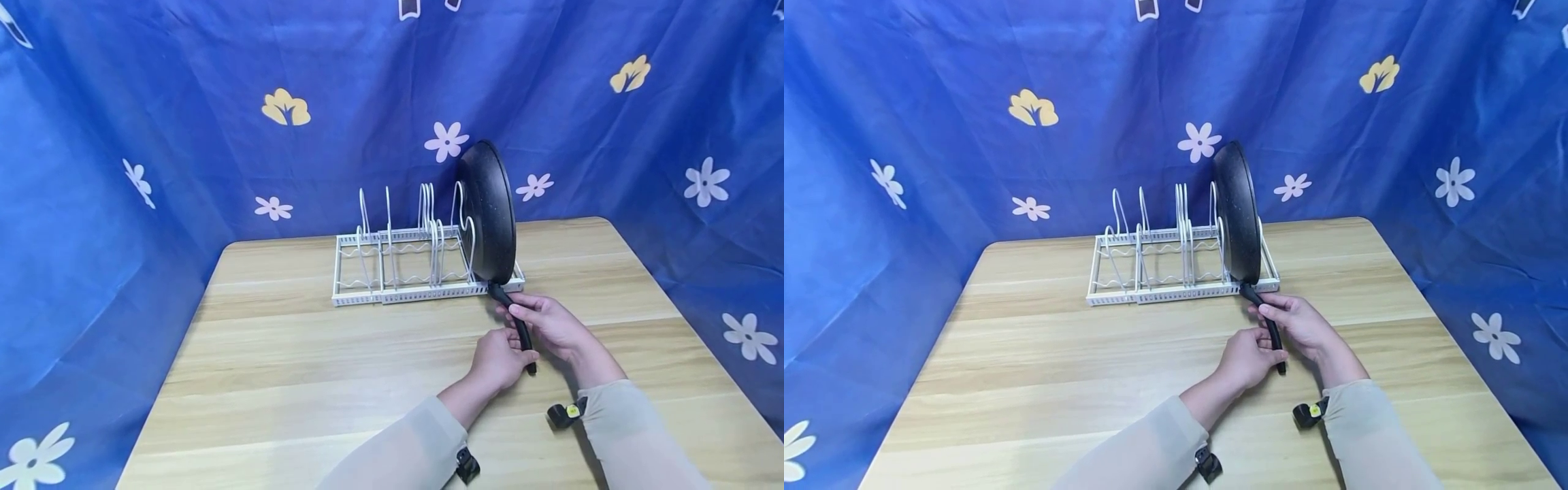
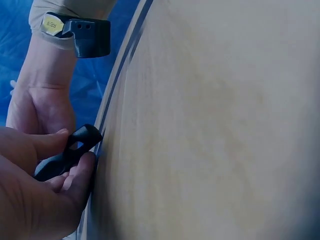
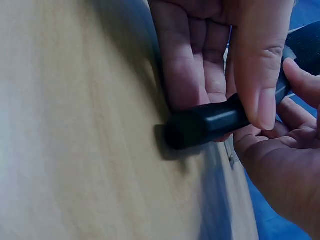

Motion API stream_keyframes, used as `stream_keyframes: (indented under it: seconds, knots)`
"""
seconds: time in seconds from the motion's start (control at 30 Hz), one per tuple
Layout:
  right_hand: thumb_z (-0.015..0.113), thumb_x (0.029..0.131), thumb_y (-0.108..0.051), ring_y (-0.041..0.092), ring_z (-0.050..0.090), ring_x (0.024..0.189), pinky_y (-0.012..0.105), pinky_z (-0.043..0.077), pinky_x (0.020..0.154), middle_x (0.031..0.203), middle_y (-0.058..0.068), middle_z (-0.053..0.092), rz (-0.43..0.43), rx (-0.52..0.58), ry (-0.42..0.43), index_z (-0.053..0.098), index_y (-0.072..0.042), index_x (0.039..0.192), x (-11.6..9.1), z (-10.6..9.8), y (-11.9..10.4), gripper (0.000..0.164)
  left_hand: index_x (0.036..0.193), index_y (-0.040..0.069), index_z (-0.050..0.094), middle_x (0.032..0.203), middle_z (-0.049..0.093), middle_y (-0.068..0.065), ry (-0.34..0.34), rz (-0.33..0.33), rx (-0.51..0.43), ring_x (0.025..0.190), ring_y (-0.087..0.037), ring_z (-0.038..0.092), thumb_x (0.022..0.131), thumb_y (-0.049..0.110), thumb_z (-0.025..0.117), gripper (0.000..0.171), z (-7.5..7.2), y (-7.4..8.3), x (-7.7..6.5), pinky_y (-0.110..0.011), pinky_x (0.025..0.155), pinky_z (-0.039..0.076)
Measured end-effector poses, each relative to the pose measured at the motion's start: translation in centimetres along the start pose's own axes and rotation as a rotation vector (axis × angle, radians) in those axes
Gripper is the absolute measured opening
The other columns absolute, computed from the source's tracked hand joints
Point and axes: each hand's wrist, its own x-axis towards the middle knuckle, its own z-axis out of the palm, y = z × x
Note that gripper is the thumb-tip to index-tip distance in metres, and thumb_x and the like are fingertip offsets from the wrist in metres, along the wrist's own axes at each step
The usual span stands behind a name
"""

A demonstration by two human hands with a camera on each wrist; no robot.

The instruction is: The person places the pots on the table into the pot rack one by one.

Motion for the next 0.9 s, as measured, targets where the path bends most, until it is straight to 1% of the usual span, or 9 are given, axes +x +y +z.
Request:
stream_keyframes:
  seconds: [0.23, 0.4, 0.43, 0.5, 0.6, 0.67, 0.77, 0.83, 0.9]
  knots:
    - [0.057, 0.113, -0.009, 0.004, 0.071, 0.099, 0.019, 0.059, 0.09, 0.112, -0.008, 0.083, 0.0, 0.066, -0.012, 0.077, -0.026, 0.119, 0.3, -0.2, 0.2, 0.027, 0.104, 0.012, 0.083, 0.092, 0.084, 0.004, -0.002, 0.004, 0.075, 0.086, -0.003, 0.075, 0.087, 0.021, 0.092, 0.022, -0.2, 0.0, 0.5, -0.019, 0.082, 0.056]
    - [0.058, 0.112, -0.012, 0.004, 0.07, 0.098, 0.021, 0.061, 0.088, 0.111, -0.008, 0.083, 0.025, 0.068, 0.011, 0.076, -0.026, 0.119, 0.7, -0.3, 0.2, 0.024, 0.104, 0.012, 0.083, 0.09, 0.085, 0.004, -0.015, 0.027, 0.095, 0.087, -0.004, 0.074, 0.087, 0.022, 0.091, 0.021, -0.5, 0.0, 0.9, -0.019, 0.08, 0.055]
    - [0.059, 0.112, -0.013, 0.004, 0.07, 0.098, 0.022, 0.061, 0.088, 0.11, -0.008, 0.082, 0.032, 0.058, 0.021, 0.075, -0.024, 0.121, 0.8, -0.3, 0.2, 0.022, 0.105, 0.012, 0.083, 0.091, 0.085, 0.003, -0.018, 0.034, 0.093, 0.088, -0.004, 0.075, 0.087, 0.022, 0.09, 0.021, -0.6, 0.0, 1.0, -0.019, 0.081, 0.055]
    - [0.059, 0.113, -0.014, 0.004, 0.069, 0.098, 0.022, 0.06, 0.088, 0.11, -0.009, 0.082, 0.043, 0.009, 0.047, 0.072, -0.015, 0.133, 1.0, -0.2, 0.1, 0.024, 0.106, 0.011, 0.082, 0.093, 0.085, 0.003, -0.025, 0.05, 0.092, 0.089, -0.004, 0.076, 0.089, 0.02, 0.088, 0.02, -0.8, -0.2, 1.0, -0.017, 0.081, 0.056]
    - [0.058, 0.113, -0.017, 0.002, 0.069, 0.1, 0.02, 0.059, 0.089, 0.113, -0.009, 0.082, 0.051, -0.142, 0.109, 0.057, 0.004, 0.15, 1.1, 0.0, -0.1, 0.042, 0.112, 0.009, 0.081, 0.099, 0.086, 0.002, -0.035, 0.1, 0.121, 0.098, -0.007, 0.078, 0.093, 0.019, 0.082, 0.021, -1.2, -0.5, 0.8, -0.017, 0.087, 0.057]
    - [0.057, 0.114, -0.018, 0.004, 0.07, 0.103, 0.019, 0.057, 0.09, 0.119, 0.0, 0.082, 0.051, -0.282, 0.162, 0.049, 0.012, 0.154, 0.9, 0.3, -0.3, 0.051, 0.117, 0.009, 0.079, 0.103, 0.085, 0.002, -0.042, 0.151, 0.186, 0.103, -0.008, 0.078, 0.096, 0.02, 0.077, 0.023, -1.5, -0.6, 0.5, -0.018, 0.091, 0.057]
    - [0.057, 0.113, -0.019, 0.013, 0.069, 0.106, 0.024, 0.054, 0.091, 0.123, 0.013, 0.079, 0.033, -0.562, 0.243, 0.054, 0.009, 0.151, 0.5, 1.1, -0.9, 0.048, 0.122, 0.012, 0.076, 0.107, 0.082, 0.006, -0.038, 0.292, 0.382, 0.104, -0.007, 0.074, 0.1, 0.021, 0.072, 0.024, -2.2, -0.5, 0.0, -0.018, 0.091, 0.056]
    - [0.059, 0.112, -0.02, 0.022, 0.069, 0.106, 0.034, 0.055, 0.094, 0.122, 0.02, 0.077, 0.005, -0.777, 0.276, 0.058, 0.006, 0.149, 0.1, 1.7, -1.4, 0.046, 0.123, 0.015, 0.074, 0.107, 0.077, 0.008, -0.028, 0.39, 0.54, 0.1, -0.005, 0.071, 0.101, 0.023, 0.071, 0.024, -2.7, -0.3, -0.5, -0.018, 0.088, 0.056]
    - [0.062, 0.11, -0.022, 0.029, 0.069, 0.103, 0.044, 0.056, 0.093, 0.116, 0.021, 0.077, -0.021, -0.982, 0.297, 0.059, 0.003, 0.149, -0.3, 2.2, -2.0, 0.047, 0.124, 0.018, 0.071, 0.106, 0.071, 0.007, -0.01, 0.474, 0.695, 0.095, -0.006, 0.067, 0.102, 0.027, 0.07, 0.024, -3.4, 0.1, -1.0, -0.02, 0.085, 0.055]
